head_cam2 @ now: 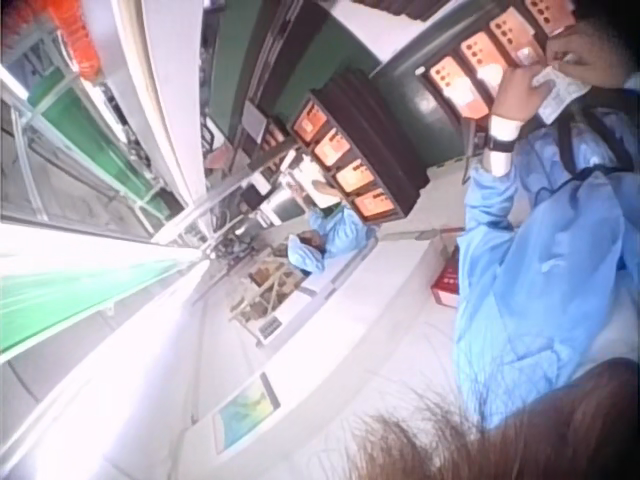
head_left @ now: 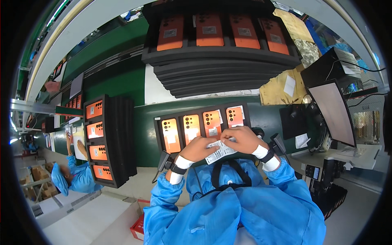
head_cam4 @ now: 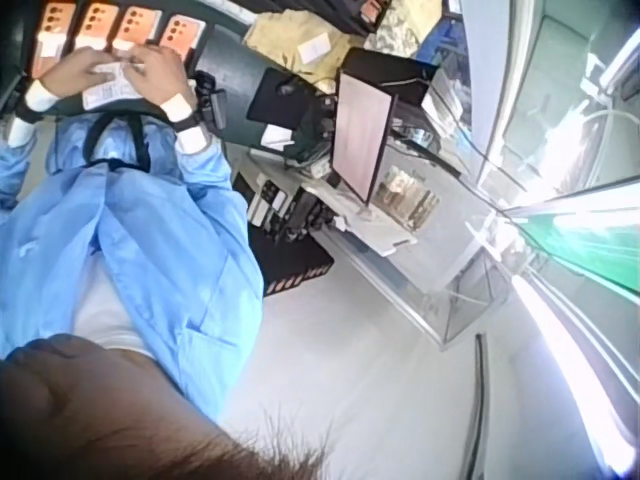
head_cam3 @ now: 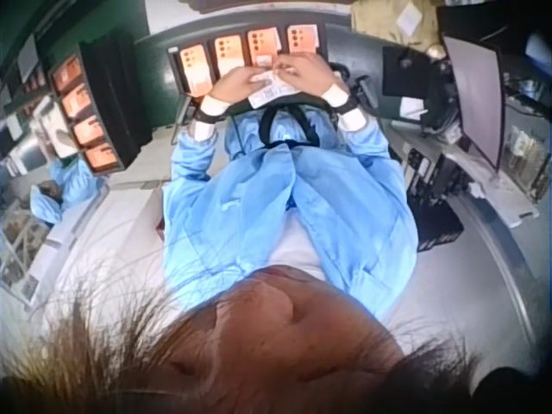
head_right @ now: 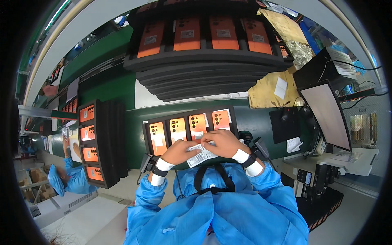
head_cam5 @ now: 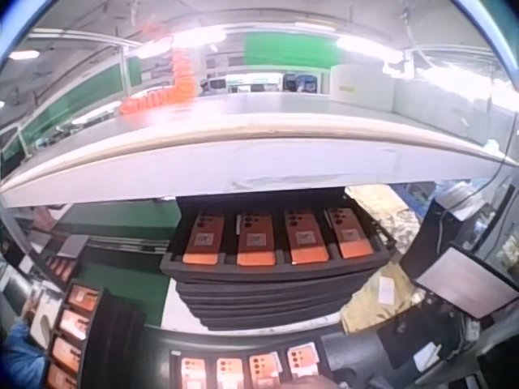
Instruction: The recorder scans phone serial numbers and applies small white labels to the back of orange smartphones on a factory assembly line.
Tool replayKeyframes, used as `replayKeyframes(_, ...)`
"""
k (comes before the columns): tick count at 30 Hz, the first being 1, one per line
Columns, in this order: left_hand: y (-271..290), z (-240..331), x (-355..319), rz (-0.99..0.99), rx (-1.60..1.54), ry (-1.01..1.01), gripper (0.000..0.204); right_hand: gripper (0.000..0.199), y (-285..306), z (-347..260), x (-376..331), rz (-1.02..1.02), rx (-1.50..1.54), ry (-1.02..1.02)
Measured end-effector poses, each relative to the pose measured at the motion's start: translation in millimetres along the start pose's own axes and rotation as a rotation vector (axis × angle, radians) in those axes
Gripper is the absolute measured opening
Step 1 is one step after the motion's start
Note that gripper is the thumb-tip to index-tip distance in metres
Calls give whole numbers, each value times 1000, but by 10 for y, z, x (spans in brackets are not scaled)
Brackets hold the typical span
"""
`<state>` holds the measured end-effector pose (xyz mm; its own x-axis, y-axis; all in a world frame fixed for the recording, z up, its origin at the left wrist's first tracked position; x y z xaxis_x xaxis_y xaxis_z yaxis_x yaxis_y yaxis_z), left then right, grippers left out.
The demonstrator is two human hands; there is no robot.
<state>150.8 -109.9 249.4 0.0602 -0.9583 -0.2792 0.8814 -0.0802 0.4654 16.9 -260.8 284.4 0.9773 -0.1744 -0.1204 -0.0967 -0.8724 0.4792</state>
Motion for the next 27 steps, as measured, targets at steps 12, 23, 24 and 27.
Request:
replayKeyframes(12,-36,-9,-2,-40,70,-35,30,18,-151,40,50,-115,-60,-27)
replayKeyframes(23,-92,37,-9,113,295,-41,23,22,-283,478,-30,-23,131,-279)
replayKeyframes(24,-93,48,-14,143,301,-51,23,23,-277,554,-93,-26,288,-315)
replayKeyframes(27,-139,72,-35,139,339,-46,24,23,-259,749,-341,-108,424,-255)
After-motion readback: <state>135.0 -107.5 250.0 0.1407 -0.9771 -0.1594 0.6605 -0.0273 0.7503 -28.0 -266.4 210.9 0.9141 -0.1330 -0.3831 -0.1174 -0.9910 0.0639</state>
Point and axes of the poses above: each hand's wrist, its own x-axis towards the middle knuckle, its own y-axis out of the back of the hand, z = x × y, the point moved 3 cm from there along x, towards the middle knuckle, and after that the axes turned 6 degrees about x, right-handed, at the moved point
